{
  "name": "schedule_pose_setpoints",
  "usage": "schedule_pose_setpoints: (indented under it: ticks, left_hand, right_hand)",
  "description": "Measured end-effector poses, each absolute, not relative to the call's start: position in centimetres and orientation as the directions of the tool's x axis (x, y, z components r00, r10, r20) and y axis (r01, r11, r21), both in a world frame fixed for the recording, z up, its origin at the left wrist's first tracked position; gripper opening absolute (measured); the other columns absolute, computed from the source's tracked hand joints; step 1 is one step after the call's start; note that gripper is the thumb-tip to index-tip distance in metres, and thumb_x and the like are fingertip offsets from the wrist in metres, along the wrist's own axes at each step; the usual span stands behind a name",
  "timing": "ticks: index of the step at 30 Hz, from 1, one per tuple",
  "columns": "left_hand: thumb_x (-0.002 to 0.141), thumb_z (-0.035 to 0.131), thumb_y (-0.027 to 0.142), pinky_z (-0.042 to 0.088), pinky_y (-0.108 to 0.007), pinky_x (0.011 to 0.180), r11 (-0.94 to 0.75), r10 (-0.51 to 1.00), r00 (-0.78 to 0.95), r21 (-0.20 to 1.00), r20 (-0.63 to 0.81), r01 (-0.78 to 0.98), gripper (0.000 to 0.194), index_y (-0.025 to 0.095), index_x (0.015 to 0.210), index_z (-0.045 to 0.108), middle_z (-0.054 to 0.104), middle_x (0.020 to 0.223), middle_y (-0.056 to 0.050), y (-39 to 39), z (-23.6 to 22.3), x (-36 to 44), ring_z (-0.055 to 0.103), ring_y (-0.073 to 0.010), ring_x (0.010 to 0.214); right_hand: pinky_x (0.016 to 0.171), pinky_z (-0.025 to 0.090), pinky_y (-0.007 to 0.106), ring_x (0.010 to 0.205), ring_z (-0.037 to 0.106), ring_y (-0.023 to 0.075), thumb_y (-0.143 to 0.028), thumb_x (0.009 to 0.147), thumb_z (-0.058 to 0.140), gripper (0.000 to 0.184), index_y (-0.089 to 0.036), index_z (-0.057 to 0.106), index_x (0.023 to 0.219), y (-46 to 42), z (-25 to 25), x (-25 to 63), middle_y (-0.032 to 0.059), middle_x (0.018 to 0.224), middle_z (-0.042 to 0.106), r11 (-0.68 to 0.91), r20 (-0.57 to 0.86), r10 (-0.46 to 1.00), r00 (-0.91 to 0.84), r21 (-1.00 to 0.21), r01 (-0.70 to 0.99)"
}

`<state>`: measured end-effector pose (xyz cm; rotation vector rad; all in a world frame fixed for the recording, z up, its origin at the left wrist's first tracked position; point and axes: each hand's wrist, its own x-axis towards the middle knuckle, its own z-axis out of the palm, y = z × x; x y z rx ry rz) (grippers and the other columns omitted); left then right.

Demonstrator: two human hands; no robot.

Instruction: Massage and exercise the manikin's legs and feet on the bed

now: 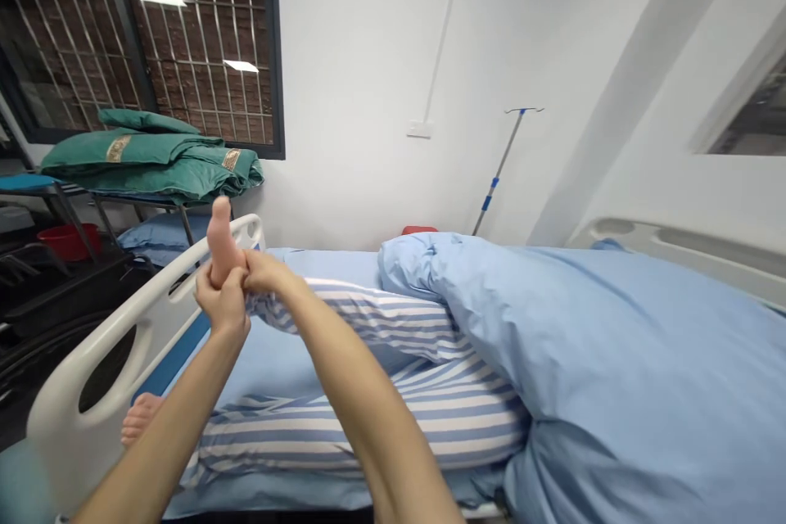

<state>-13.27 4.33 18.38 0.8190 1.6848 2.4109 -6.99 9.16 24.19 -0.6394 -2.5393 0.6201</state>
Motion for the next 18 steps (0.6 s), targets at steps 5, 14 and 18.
schedule_pose_setpoints:
  ticks: [5,14,18]
  left_hand:
    - [0.059,0.060,0.021,0.039,-0.029,0.095,-0.533,0.303,-0.769,0.769,0.563,0.353,0.056,0.022,0.114,0.049,0.039,0.115,-0.005,3.1,28.5,-5.4,0.047,-0.0182,0.107]
    - [0.065,0.054,0.019,0.037,-0.029,0.097,-0.598,0.364,-0.684,0.722,0.632,0.348,0.053,0.024,0.117,0.047,0.035,0.118,-0.004,1.8,31.1,-2.8,0.044,-0.0172,0.110]
    - [0.064,0.054,0.022,0.040,-0.030,0.093,-0.507,0.385,-0.737,0.795,0.555,0.334,0.054,0.026,0.117,0.047,0.038,0.118,-0.005,1.4,26.3,-7.1,0.046,-0.0178,0.107]
  right_hand:
    - [0.069,0.046,0.025,0.077,0.056,0.0167,-0.011,0.054,0.055,0.044,-0.010,0.053,0.098,8.8,32.6,1.2,0.0006,0.081,0.061,0.772,0.537,0.500,-0.680,-0.632,0.068]
    - [0.069,0.047,0.027,0.079,0.055,0.0173,-0.017,0.054,0.061,0.044,-0.009,0.055,0.097,7.6,35.0,4.5,0.0023,0.085,0.061,0.782,0.613,0.520,-0.595,-0.621,0.045]
    - [0.070,0.046,0.024,0.082,0.056,0.0171,-0.020,0.055,0.060,0.047,-0.012,0.052,0.101,8.4,30.5,-0.2,0.0004,0.087,0.061,0.789,0.557,0.457,-0.694,-0.614,0.027]
